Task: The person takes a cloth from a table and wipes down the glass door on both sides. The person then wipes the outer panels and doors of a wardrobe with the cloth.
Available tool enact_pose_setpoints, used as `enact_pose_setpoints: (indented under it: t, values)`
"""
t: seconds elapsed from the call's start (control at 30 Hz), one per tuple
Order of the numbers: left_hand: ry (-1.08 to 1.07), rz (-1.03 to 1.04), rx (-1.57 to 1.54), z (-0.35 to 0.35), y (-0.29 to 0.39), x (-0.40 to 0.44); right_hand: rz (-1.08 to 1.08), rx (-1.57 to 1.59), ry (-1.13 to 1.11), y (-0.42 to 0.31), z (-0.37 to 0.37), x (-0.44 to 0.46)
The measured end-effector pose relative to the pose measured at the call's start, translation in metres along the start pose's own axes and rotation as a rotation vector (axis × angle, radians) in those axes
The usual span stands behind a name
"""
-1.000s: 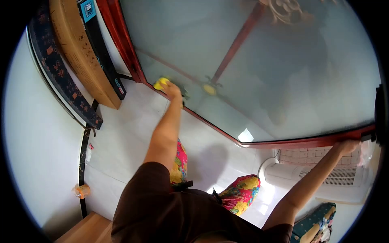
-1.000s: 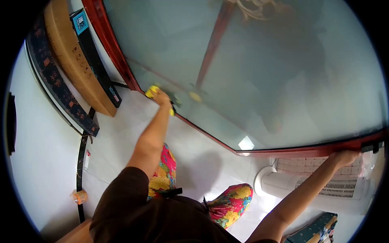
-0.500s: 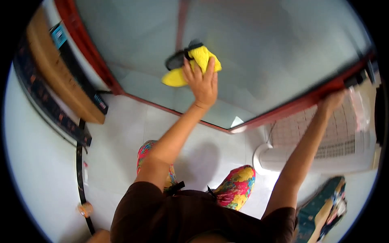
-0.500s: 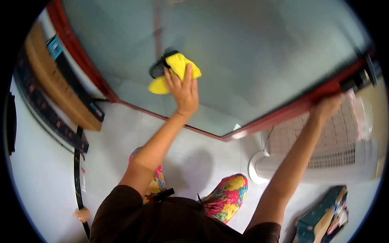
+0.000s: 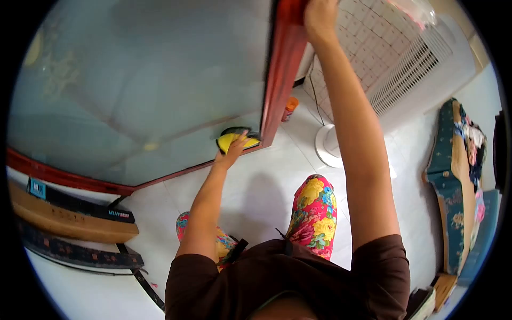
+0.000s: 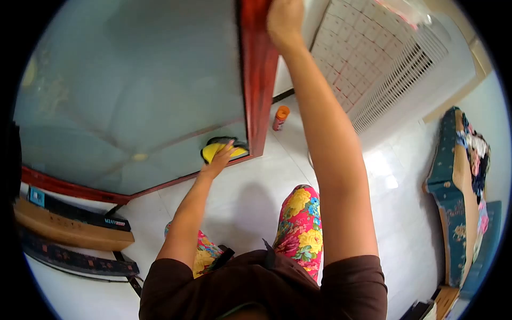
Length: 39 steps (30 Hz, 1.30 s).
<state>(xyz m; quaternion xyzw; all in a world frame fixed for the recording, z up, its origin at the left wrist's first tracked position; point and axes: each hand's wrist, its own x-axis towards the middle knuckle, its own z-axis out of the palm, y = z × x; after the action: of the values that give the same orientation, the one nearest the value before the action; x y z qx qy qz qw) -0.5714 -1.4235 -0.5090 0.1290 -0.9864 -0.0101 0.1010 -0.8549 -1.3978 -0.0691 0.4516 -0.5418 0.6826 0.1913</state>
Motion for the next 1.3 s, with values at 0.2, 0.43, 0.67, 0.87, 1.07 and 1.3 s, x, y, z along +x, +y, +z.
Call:
enact_pose_setpoints:
  t: [0.2, 0.43, 0.67, 0.87, 1.07, 1.3]
  values:
    - [-0.049, 0.292, 0.375, -0.053, -0.060, -0.058, 0.008, 0.161, -0.020, -0.028, 0.003, -0.011]
    - [0.434, 0.044, 0.388, -0.190, -0.052, -0.014, 0.057, 0.163, -0.030, -0.036, 0.002, -0.010]
    - [0.874, -0.074, 0.419, -0.234, 0.023, 0.128, 0.033, 0.204, -0.032, -0.034, 0.006, -0.008]
    - [0.501, 0.461, 0.217, -0.156, 0.063, 0.162, 0.085, 0.203, -0.061, -0.044, 0.000, -0.013]
    - [0.281, 0.386, 0.100, -0.051, 0.066, 0.131, 0.221, 0.168, -0.112, -0.064, -0.009, -0.018]
    - [0.334, 0.366, 0.022, -0.202, 0.052, 0.150, 0.043, 0.154, -0.014, -0.048, 0.001, -0.014]
